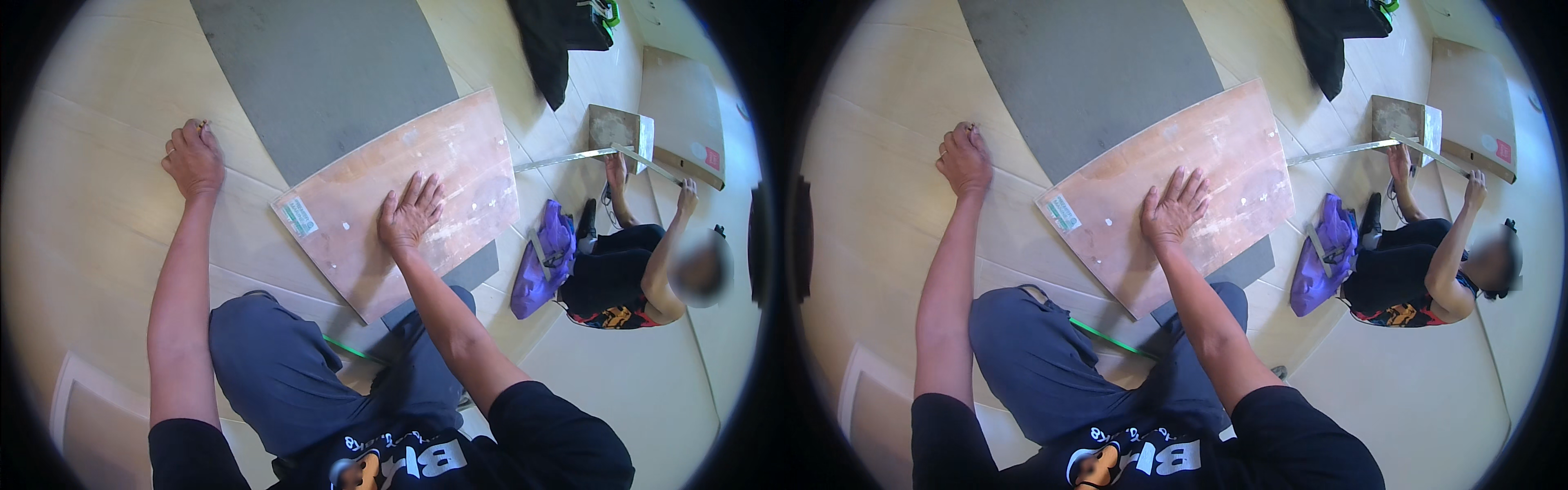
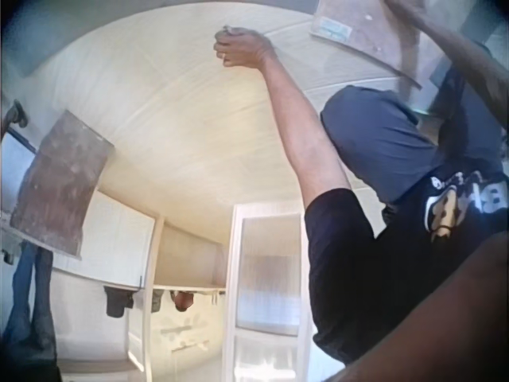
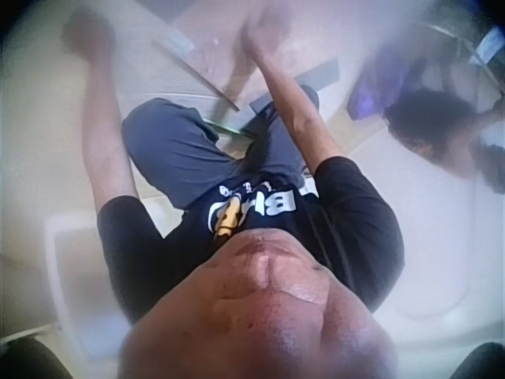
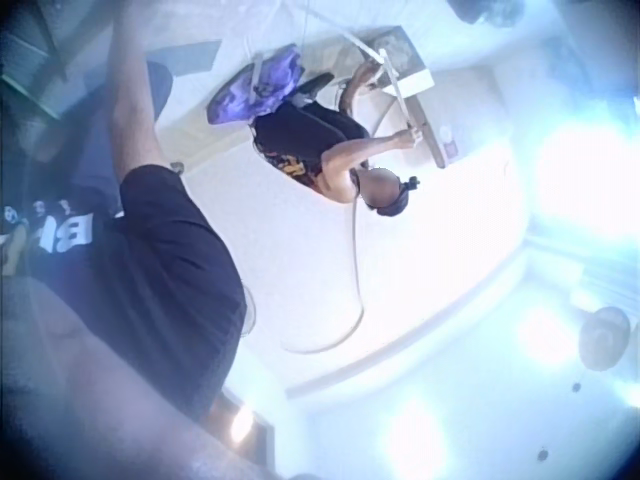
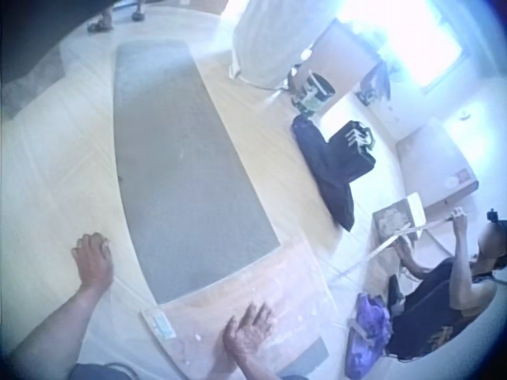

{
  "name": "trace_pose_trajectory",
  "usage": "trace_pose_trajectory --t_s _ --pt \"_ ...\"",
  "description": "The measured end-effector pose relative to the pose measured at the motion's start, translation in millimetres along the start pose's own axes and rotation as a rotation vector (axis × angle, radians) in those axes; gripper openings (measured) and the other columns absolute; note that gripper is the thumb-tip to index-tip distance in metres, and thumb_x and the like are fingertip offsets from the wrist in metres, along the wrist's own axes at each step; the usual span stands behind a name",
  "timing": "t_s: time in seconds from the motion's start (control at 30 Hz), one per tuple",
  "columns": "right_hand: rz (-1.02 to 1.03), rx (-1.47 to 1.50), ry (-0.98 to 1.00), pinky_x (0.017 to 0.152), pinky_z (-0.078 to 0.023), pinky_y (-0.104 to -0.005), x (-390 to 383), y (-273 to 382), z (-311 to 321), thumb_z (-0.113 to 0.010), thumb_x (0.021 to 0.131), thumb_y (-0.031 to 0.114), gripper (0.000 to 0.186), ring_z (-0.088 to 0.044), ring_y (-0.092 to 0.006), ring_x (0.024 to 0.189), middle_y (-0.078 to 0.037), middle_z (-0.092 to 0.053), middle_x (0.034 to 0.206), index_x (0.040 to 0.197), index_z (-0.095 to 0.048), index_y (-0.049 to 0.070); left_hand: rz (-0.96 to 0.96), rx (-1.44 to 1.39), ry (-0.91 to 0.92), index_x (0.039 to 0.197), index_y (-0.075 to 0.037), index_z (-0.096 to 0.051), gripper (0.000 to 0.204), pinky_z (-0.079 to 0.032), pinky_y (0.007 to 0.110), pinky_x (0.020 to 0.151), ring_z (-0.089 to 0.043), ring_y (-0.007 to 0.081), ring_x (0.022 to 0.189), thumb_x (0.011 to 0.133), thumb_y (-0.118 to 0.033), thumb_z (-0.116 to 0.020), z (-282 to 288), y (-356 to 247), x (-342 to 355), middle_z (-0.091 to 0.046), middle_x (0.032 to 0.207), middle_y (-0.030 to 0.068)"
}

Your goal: The person measures a gray board with a tape measure and marks it with a pencil. They then place a wooden board on top, adjust it, and later retrieve a utility knife from a purple bag.

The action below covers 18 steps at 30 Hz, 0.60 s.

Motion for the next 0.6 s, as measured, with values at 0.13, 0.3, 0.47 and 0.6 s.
trace_pose_trajectory --t_s 0.13,0.3,0.47,0.6 --pt "0.004 0.045 -0.021 0.119 -0.005 -0.0621 -1.4 0.2 12.0 -0.054 0.093 0.042 0.076 -0.008 -0.0415 0.154 -0.023 -0.013 0.166 0.159 -0.029 0.011 -0.013 0.002 -0.004 0.123 -0.020 -0.055 0.027 -0.042 0.050 0.085 -0.057 0.0298 0.109 0.101 -0.035 -0.053 0.1 -1.4 1.2 -0.058 0.113 0.0060" --pt "0.303 0.367 -0.020 0.116 -0.019 -0.0627 71.6 13.3 60.4 -0.075 0.084 0.036 0.081 -0.020 -0.0402 0.151 -0.024 -0.028 0.160 0.153 -0.039 0.011 -0.018 0.018 -0.036 0.124 -0.020 -0.054 0.027 -0.041 0.050 0.085 -0.057 0.0300 0.108 0.100 -0.033 -0.053 -0.2 -2.1 -2.3 -0.058 0.112 0.0062" --pt "0.543 0.062 0.178 0.113 -0.027 -0.0635 147.6 36.5 67.6 -0.088 0.071 0.045 0.090 -0.025 -0.0400 0.149 -0.016 -0.036 0.155 0.146 -0.048 0.015 -0.023 0.018 -0.036 0.125 -0.020 -0.055 0.028 -0.041 0.050 0.085 -0.057 0.0303 0.108 0.100 -0.033 -0.054 -2.7 -2.0 -2.1 -0.058 0.112 0.0062" --pt "0.497 0.106 0.201 0.113 -0.025 -0.0696 150.3 35.1 66.6 -0.088 0.068 0.048 0.088 -0.025 -0.0407 0.148 -0.015 -0.039 0.152 0.142 -0.052 0.016 -0.020 0.003 -0.028 0.126 -0.019 -0.056 0.029 -0.041 0.050 0.087 -0.057 0.0307 0.109 0.100 -0.032 -0.053 -3.0 -2.7 -1.2 -0.058 0.113 0.0066"
Point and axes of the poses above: each hand's wrist, its own x-axis towards the middle knuckle, its own z-axis out of the back of the hand, y = z × x, the point moved 6 cm from there along x, towards the middle knuckle
